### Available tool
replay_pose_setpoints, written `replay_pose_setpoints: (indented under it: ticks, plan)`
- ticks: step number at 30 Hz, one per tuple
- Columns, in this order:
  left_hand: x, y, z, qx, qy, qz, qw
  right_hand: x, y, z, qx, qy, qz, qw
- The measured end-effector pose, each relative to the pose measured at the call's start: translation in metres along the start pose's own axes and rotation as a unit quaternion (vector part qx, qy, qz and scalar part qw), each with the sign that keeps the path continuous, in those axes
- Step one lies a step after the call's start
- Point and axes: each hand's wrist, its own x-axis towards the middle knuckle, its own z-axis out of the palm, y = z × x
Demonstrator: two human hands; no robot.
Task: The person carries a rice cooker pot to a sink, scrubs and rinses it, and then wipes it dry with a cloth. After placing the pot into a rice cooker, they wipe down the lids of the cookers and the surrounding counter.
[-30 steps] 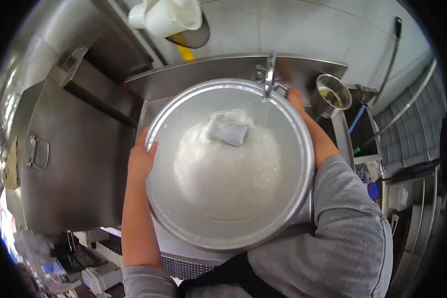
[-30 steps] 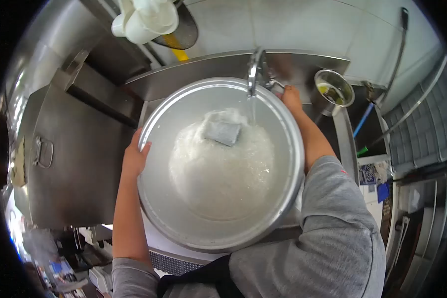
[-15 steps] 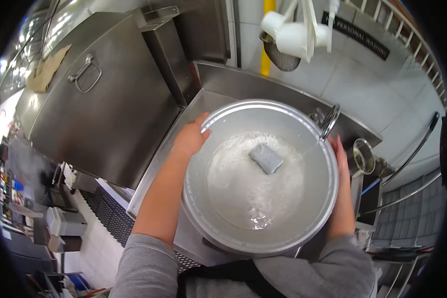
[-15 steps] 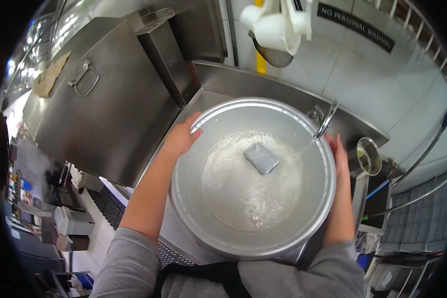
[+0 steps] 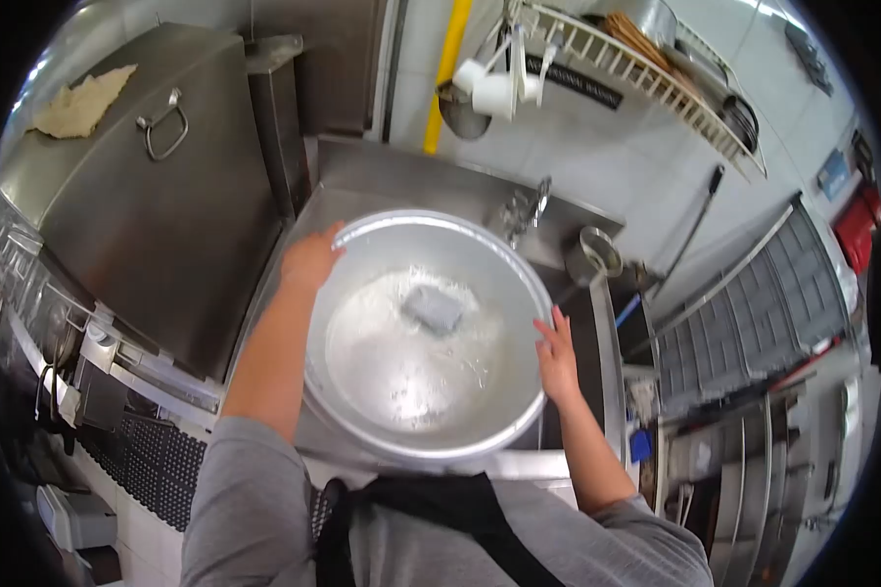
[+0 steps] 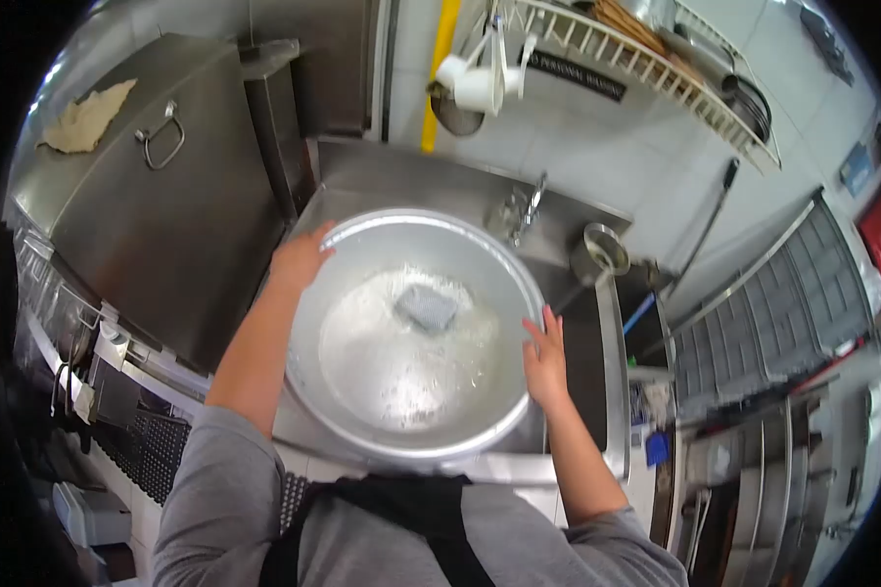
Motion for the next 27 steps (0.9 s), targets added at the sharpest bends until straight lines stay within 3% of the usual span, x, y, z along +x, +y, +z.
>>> replay_pose_setpoints:
  ticks: [3,5,6,8,9,11,13,17,20,22,23,24,27]
  plan:
    - [-0.013,-0.029,0.004,-0.006,0.024,0.022,0.999,-0.017,-0.010,0.015,-0.114,0.038,-0.054,0.991]
    - [-0.017,-0.050,0.012,-0.012,0.030,0.035,0.999,-0.025,-0.053,0.015,-0.246,0.002,-0.039,0.969]
    - [-0.029,-0.052,0.004,-0.002,0.024,0.024,0.999,-0.028,-0.067,0.019,-0.249,-0.006,-0.030,0.968]
    - [-0.051,-0.070,0.001,-0.022,0.016,0.010,1.000,-0.037,-0.095,0.037,-0.460,-0.132,-0.110,0.871]
    - [-0.058,-0.073,-0.002,-0.036,0.026,-0.002,0.999,-0.036,-0.100,0.050,-0.459,-0.139,-0.111,0.871]
    - [-0.072,-0.082,-0.004,-0.048,0.016,-0.014,0.999,-0.036,-0.113,0.088,-0.269,-0.272,-0.127,0.915]
    - [-0.084,-0.093,-0.006,-0.059,0.012,-0.032,0.998,-0.026,-0.136,0.121,-0.143,-0.316,-0.123,0.930]
    - [-0.113,-0.100,-0.012,-0.093,0.014,-0.063,0.994,0.017,-0.135,0.190,-0.202,-0.278,-0.198,0.918]
    - [-0.122,-0.107,-0.015,-0.112,0.022,-0.082,0.990,0.030,-0.139,0.236,-0.234,-0.341,-0.147,0.899]
    - [-0.121,-0.111,-0.011,-0.113,0.021,-0.084,0.990,0.017,-0.155,0.258,-0.186,-0.378,-0.245,0.873]
    - [-0.119,-0.112,-0.008,-0.130,0.028,-0.087,0.987,0.000,-0.167,0.271,-0.157,-0.380,-0.250,0.877]
    - [-0.117,-0.113,-0.008,-0.149,0.037,-0.090,0.984,-0.018,-0.183,0.277,-0.069,-0.400,-0.228,0.885]
    - [-0.114,-0.109,-0.013,-0.195,0.039,-0.110,0.974,-0.045,-0.226,0.301,0.024,-0.422,-0.178,0.889]
